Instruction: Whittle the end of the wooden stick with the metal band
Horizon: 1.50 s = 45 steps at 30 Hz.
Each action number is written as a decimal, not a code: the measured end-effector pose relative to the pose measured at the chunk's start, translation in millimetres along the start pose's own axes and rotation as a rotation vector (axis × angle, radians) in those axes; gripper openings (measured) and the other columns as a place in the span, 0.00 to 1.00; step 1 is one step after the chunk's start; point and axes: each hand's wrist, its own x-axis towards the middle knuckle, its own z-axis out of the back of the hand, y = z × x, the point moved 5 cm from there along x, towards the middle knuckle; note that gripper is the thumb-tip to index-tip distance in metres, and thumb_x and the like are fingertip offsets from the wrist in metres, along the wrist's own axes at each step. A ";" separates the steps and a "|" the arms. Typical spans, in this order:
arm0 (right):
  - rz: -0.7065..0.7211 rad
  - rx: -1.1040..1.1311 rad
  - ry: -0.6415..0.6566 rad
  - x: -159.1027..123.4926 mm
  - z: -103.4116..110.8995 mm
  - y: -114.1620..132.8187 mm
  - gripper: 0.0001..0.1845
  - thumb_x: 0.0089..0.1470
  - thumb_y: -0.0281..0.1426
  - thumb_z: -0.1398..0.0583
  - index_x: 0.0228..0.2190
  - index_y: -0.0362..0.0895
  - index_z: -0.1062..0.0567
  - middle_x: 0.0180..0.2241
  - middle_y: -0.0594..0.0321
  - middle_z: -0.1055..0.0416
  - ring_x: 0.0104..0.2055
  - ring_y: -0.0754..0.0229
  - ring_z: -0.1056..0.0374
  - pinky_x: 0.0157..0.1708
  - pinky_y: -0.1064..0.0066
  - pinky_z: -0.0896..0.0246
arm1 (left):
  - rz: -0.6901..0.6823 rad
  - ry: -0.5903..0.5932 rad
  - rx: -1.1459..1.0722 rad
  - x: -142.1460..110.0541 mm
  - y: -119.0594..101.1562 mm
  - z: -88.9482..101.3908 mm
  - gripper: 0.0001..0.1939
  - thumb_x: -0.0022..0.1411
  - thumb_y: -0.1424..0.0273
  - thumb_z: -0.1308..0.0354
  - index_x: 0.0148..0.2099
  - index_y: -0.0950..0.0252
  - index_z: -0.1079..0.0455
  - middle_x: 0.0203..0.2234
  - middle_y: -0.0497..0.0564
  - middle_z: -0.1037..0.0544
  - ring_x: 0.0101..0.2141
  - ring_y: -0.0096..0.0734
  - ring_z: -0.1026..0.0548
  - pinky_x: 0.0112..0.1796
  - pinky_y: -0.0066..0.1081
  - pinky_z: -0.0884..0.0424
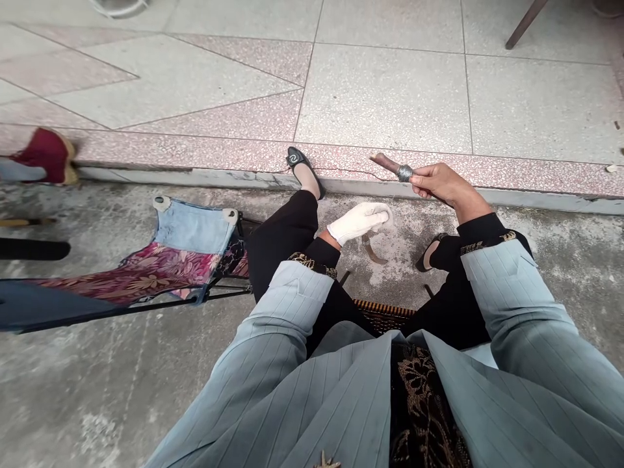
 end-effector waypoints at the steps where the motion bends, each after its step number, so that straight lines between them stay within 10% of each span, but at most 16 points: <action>1: -0.024 -0.059 -0.013 0.9 0.5 -1.7 0.12 0.52 0.37 0.34 0.28 0.40 0.23 0.20 0.65 0.33 0.20 0.69 0.42 0.21 0.75 0.48 | 0.013 0.006 0.005 -0.2 -0.4 -0.6 0.12 0.64 0.63 0.43 0.33 0.67 0.28 0.23 0.49 0.28 0.24 0.25 0.33 0.28 0.27 0.37; 6: -0.173 -0.524 0.043 -0.4 -3.2 -8.4 0.10 0.53 0.34 0.35 0.35 0.41 0.18 0.22 0.63 0.29 0.22 0.66 0.40 0.25 0.71 0.48 | 0.043 0.038 0.077 -1.1 -4.5 -1.0 0.09 0.61 0.68 0.41 0.32 0.68 0.28 0.22 0.48 0.28 0.26 0.26 0.31 0.29 0.26 0.38; 14: -0.208 -0.374 0.875 -25.3 -39.9 -13.8 0.18 0.48 0.41 0.32 0.36 0.39 0.18 0.21 0.66 0.29 0.22 0.69 0.41 0.26 0.73 0.47 | 0.011 0.013 0.104 -2.5 -3.3 6.7 0.13 0.61 0.62 0.41 0.32 0.69 0.28 0.22 0.49 0.27 0.27 0.28 0.30 0.30 0.26 0.38; 23: 0.072 0.372 0.047 -13.5 -7.2 14.3 0.22 0.46 0.47 0.30 0.29 0.41 0.28 0.23 0.65 0.32 0.22 0.69 0.40 0.22 0.75 0.43 | -0.040 0.084 -0.073 3.8 13.8 -3.1 0.17 0.64 0.57 0.46 0.34 0.67 0.31 0.24 0.48 0.30 0.23 0.22 0.37 0.29 0.26 0.37; 30: -0.095 -0.259 -0.135 5.1 -5.5 -10.0 0.15 0.52 0.40 0.34 0.32 0.40 0.22 0.22 0.64 0.32 0.22 0.66 0.41 0.24 0.73 0.47 | -0.021 0.194 0.050 -1.1 0.7 -10.6 0.16 0.64 0.59 0.47 0.34 0.67 0.30 0.24 0.48 0.29 0.23 0.23 0.36 0.28 0.25 0.39; 37: -0.185 -0.886 0.094 4.9 -13.1 -15.7 0.10 0.53 0.36 0.37 0.28 0.43 0.19 0.23 0.59 0.29 0.24 0.62 0.39 0.26 0.68 0.50 | -0.002 0.125 0.149 -3.5 -11.6 -6.8 0.16 0.61 0.59 0.44 0.31 0.68 0.29 0.21 0.48 0.28 0.24 0.25 0.35 0.29 0.27 0.38; 45: -0.264 -0.620 0.678 -18.2 -35.8 -24.2 0.15 0.46 0.38 0.30 0.31 0.38 0.17 0.19 0.61 0.29 0.21 0.66 0.40 0.27 0.70 0.48 | 0.026 -0.043 0.168 -0.6 -0.4 11.8 0.12 0.61 0.62 0.44 0.34 0.67 0.28 0.22 0.48 0.28 0.24 0.26 0.34 0.28 0.28 0.38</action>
